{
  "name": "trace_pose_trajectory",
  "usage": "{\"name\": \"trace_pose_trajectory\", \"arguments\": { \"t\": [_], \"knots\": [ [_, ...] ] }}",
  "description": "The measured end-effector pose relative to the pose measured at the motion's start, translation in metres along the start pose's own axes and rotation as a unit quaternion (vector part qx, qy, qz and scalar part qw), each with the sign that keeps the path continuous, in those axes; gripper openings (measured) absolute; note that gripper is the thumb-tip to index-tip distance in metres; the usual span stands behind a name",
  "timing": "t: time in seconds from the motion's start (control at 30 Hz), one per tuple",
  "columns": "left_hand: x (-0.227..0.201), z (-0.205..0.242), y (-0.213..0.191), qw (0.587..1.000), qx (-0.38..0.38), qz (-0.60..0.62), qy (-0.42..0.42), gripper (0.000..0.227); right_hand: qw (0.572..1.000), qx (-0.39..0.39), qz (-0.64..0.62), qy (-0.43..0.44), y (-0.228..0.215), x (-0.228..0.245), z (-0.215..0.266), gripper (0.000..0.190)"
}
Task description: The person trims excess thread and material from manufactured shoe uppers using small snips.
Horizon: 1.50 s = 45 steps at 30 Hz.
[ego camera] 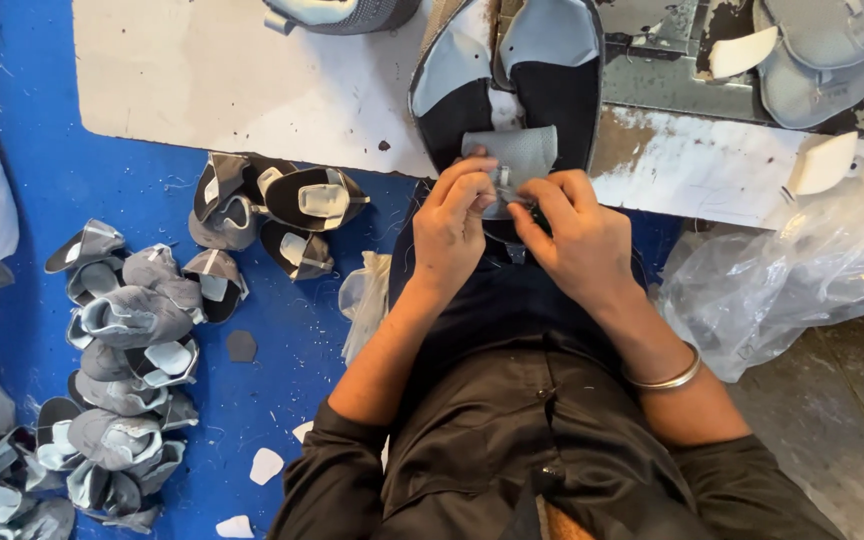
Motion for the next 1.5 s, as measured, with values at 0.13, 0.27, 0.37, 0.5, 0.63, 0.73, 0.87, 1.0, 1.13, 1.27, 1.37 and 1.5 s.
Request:
{"name": "trace_pose_trajectory", "arguments": {
  "t": [0.13, 0.27, 0.37, 0.5, 0.63, 0.73, 0.87, 1.0, 1.13, 1.27, 1.37, 1.5],
  "knots": [
    [0.023, 0.011, 0.005, 0.991, -0.016, 0.129, -0.04, 0.009, 0.992, -0.013, -0.101, 0.072, -0.004, -0.02, 0.005, 0.023],
    [0.046, 0.021, 0.004, 0.941, -0.095, 0.305, -0.112, 0.025, 0.991, -0.083, -0.103, 0.027, -0.029, -0.032, 0.002, 0.035],
    [0.057, 0.033, -0.003, 0.955, -0.154, 0.214, -0.136, 0.041, 0.974, -0.136, -0.164, 0.077, -0.045, -0.045, -0.012, 0.044],
    [0.056, 0.04, -0.003, 0.957, -0.12, 0.162, -0.209, 0.052, 0.92, -0.116, -0.336, 0.165, -0.027, -0.098, -0.011, 0.05],
    [0.059, 0.036, 0.001, 0.927, -0.055, 0.263, -0.261, 0.054, 0.925, 0.052, -0.307, 0.217, -0.013, -0.111, -0.01, 0.039],
    [0.065, 0.035, -0.006, 0.917, 0.028, 0.306, -0.256, 0.043, 0.888, 0.126, -0.395, 0.2, -0.01, -0.126, 0.003, 0.031],
    [0.09, 0.053, -0.057, 0.86, 0.144, 0.372, -0.318, 0.03, 0.86, 0.109, -0.428, 0.256, -0.019, -0.134, 0.004, 0.02],
    [0.148, 0.108, -0.156, 0.878, 0.05, 0.324, -0.347, 0.03, 0.877, 0.099, -0.384, 0.272, -0.027, -0.127, -0.007, 0.021],
    [0.236, 0.177, -0.195, 0.774, -0.234, 0.433, -0.398, 0.034, 0.909, 0.088, -0.377, 0.157, -0.054, -0.117, -0.035, 0.023],
    [0.258, 0.197, -0.14, 0.737, -0.265, 0.343, -0.518, 0.03, 0.859, 0.033, -0.445, 0.25, -0.035, -0.158, -0.024, 0.024],
    [0.16, 0.084, -0.104, 0.877, -0.211, 0.219, -0.371, 0.03, 0.945, -0.017, -0.309, 0.107, -0.042, -0.132, -0.024, 0.025],
    [0.059, -0.037, -0.096, 0.97, -0.21, -0.013, -0.119, 0.033, 0.947, -0.036, -0.296, 0.117, -0.043, -0.13, -0.023, 0.026]
  ]
}}
Point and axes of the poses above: each hand's wrist, its own z-axis away from the middle knuckle, its own y-axis out of the palm, x = y × z, the point moved 8 cm from there along -z, towards the middle knuckle, and after that the axes turned 15 degrees about -z, right-handed, at the moved point
